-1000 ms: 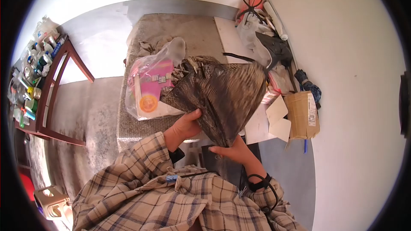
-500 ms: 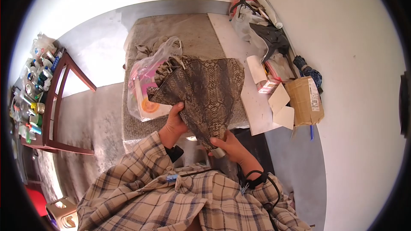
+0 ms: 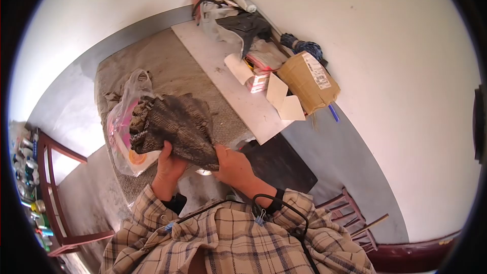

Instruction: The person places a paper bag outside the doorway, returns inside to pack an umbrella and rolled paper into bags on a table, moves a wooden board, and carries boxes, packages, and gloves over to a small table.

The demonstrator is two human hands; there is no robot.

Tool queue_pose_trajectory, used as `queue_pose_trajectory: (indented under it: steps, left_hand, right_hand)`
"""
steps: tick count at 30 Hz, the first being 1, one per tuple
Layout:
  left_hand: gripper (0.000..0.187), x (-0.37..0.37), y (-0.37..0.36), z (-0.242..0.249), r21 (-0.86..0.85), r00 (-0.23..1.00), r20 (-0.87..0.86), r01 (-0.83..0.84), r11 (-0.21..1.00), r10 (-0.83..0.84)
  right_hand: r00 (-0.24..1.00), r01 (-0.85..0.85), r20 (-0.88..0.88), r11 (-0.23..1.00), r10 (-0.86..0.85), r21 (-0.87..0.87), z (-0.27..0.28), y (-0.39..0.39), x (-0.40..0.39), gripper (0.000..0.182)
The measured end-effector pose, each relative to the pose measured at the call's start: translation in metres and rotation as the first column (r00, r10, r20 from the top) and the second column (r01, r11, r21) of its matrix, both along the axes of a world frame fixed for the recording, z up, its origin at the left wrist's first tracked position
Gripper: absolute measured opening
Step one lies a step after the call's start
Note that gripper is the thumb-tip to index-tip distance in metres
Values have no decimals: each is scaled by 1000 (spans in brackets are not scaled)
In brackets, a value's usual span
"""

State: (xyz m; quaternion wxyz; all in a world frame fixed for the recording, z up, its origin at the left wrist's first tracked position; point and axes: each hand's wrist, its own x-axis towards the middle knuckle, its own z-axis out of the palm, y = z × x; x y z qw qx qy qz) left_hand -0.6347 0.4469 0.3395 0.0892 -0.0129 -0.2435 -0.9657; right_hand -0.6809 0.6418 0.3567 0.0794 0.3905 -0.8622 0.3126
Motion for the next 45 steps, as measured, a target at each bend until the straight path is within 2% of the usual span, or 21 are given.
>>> queue_pose_trajectory:
  steps: [5, 7, 8, 9, 10, 11, 13, 14, 17, 19, 20, 21, 22, 23, 27, 30, 35, 37, 40, 44, 45]
  left_hand:
    - [76, 2, -6, -21, -41, 990, -52, 128, 991, -130]
    - [77, 1, -2, -24, -71, 985, -55, 158, 985, -162]
    - [77, 0, 4, -23, -63, 986, -50, 159, 985, -162]
    - [76, -1, 8, -22, -55, 986, -44, 159, 986, -162]
    - [76, -2, 9, -24, -55, 985, -45, 164, 985, -167]
    - [73, -3, 10, -28, -35, 970, -82, 226, 974, -228]
    - [69, -4, 11, -27, -15, 954, -120, 277, 961, -276]
    - [65, -5, 12, -23, -46, 961, -64, 265, 963, -268]
    - [55, -6, 21, 9, -85, 979, 79, 193, 978, -186]
    - [48, -12, 25, 33, -81, 973, 229, 49, 996, -29]
    - [39, -18, 24, 35, -121, 976, 214, -23, 992, 49]
    - [39, -23, 24, 36, -120, 973, 221, -47, 992, 72]
    - [36, -28, 24, 35, -97, 960, 246, -115, 989, 136]
    - [33, -31, 24, 31, -77, 940, 274, -187, 979, 201]
    - [33, -28, 40, 32, -37, 938, 311, -153, 988, 156]
    - [42, -17, 31, 26, -181, 985, 174, 14, 983, 18]
    - [53, -6, 18, 18, -209, 989, 146, 56, 976, -25]
    - [55, 0, 11, 2, -115, 983, 115, 154, 981, -141]
    - [55, 2, 6, -8, -91, 990, 66, 128, 988, -123]
    - [53, -2, 7, 6, -102, 994, 104, -15, 995, 26]
    - [52, -5, 5, 9, -106, 993, 105, -35, 994, 46]
  right_hand:
    - [945, -219, 229, 971, 235, -94, 1, 11, -6, 41]
    - [383, -276, 831, 908, 404, -314, 36, 22, -5, 31]
    - [387, -270, 831, 911, 399, -312, 30, 26, -7, 31]
    - [-5, -166, 897, 884, 442, -437, 15, 29, -11, 29]
    - [-391, -18, 795, 860, 464, -511, 3, 31, -13, 28]
    - [-388, -17, 796, 860, 465, -510, -10, 32, -12, 28]
    - [-838, 285, 169, 680, 519, -675, -30, 33, -5, 22]
    - [-844, 279, 168, 685, 509, -673, -38, 33, -3, 22]
    - [-515, 237, 563, 739, 646, -630, -49, 32, -2, 39]
    - [116, 87, 818, 814, 564, -574, -15, 34, -16, 58]
    - [478, 41, 761, 855, 438, -518, -12, 33, -20, 62]
    - [462, 23, 765, 856, 448, -516, 1, 29, -15, 62]
    - [837, -62, 492, 936, 238, -347, 20, 25, -5, 69]
    - [997, -52, 44, 986, 60, -160, 28, 20, 2, 75]
    - [995, 87, -44, 995, -85, 43, -6, 0, -12, 89]
    - [947, -8, 317, 987, 60, -163, -26, 6, -16, 72]
    - [738, -254, 591, 946, 326, -204, -39, 11, -19, 56]
    - [441, -253, 807, 917, 392, -307, -43, 9, -21, 52]
    - [263, -291, 912, 927, 316, -237, -27, -1, -22, 58]
    - [326, -454, 876, 871, 355, -184, -35, -8, -45, 65]
    - [170, -277, 851, 853, 497, -443, -28, -10, -52, 69]
